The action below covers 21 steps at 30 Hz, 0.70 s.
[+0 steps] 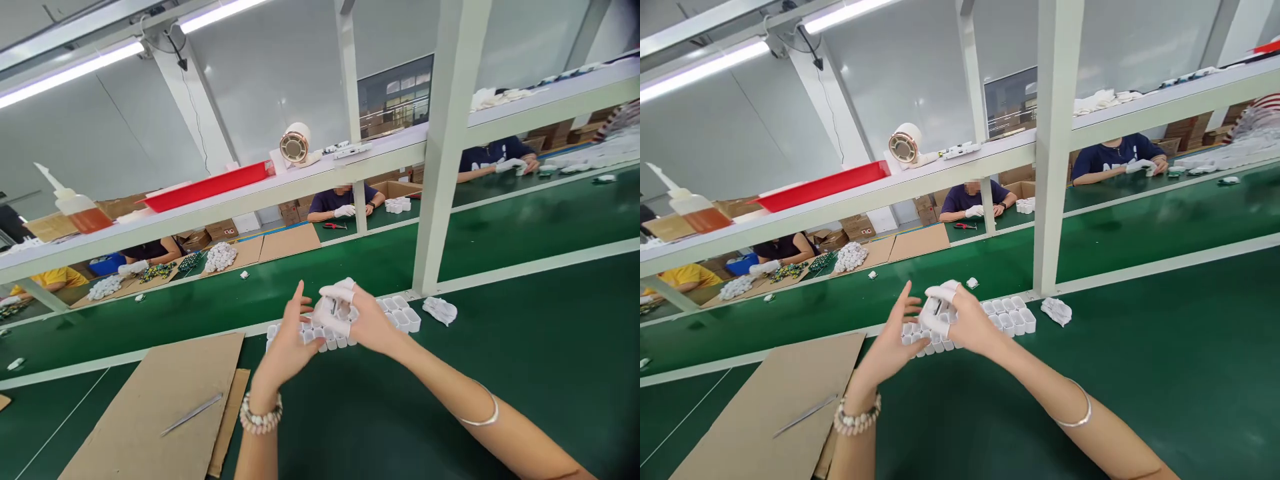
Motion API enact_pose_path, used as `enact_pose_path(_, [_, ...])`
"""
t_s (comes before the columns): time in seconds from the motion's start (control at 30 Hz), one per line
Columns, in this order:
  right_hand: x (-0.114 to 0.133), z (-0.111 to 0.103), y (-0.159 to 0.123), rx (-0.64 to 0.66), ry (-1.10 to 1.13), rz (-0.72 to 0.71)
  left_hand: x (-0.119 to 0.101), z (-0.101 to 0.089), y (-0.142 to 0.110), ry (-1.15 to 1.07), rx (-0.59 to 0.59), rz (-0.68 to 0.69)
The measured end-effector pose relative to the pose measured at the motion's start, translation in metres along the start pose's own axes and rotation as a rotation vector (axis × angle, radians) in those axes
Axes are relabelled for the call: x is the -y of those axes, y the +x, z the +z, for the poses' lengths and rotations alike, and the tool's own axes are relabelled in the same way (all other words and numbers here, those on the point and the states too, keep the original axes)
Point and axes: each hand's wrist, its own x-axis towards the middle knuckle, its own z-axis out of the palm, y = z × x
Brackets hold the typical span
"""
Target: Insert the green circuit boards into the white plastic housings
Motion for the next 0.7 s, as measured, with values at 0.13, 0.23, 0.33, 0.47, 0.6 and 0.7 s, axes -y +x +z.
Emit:
enact_pose_path(0.13, [-0.061,-0.016,0.043,0.155,-0.382,0.228,0.048,-0.047,-0.004,0.490,0.044,-0.388])
enact_pose_path(0.23, [-0.110,-0.026,0.064,0.225,-0.530,0.390,0.082,-0.067,-0.009,0.511,0.109,-0.633])
enact_pose_path(0.33, [-0.148,-0.032,0.066,0.294,-0.688,0.545,0.108,-0.069,-0.010,0.453,0.247,-0.732])
enact_pose_path(0.47, [-0.177,-0.031,0.064,0.352,-0.864,0.655,0.132,-0.059,-0.003,0.414,0.362,-0.758])
enact_pose_path(0.6, [-0.193,-0.022,0.075,0.429,-0.925,0.627,0.148,-0.050,0.004,0.409,0.409,-0.754])
enact_pose_path(0.7, [-0.198,-0.012,0.084,0.490,-0.917,0.591,0.154,-0.048,0.006,0.415,0.430,-0.768])
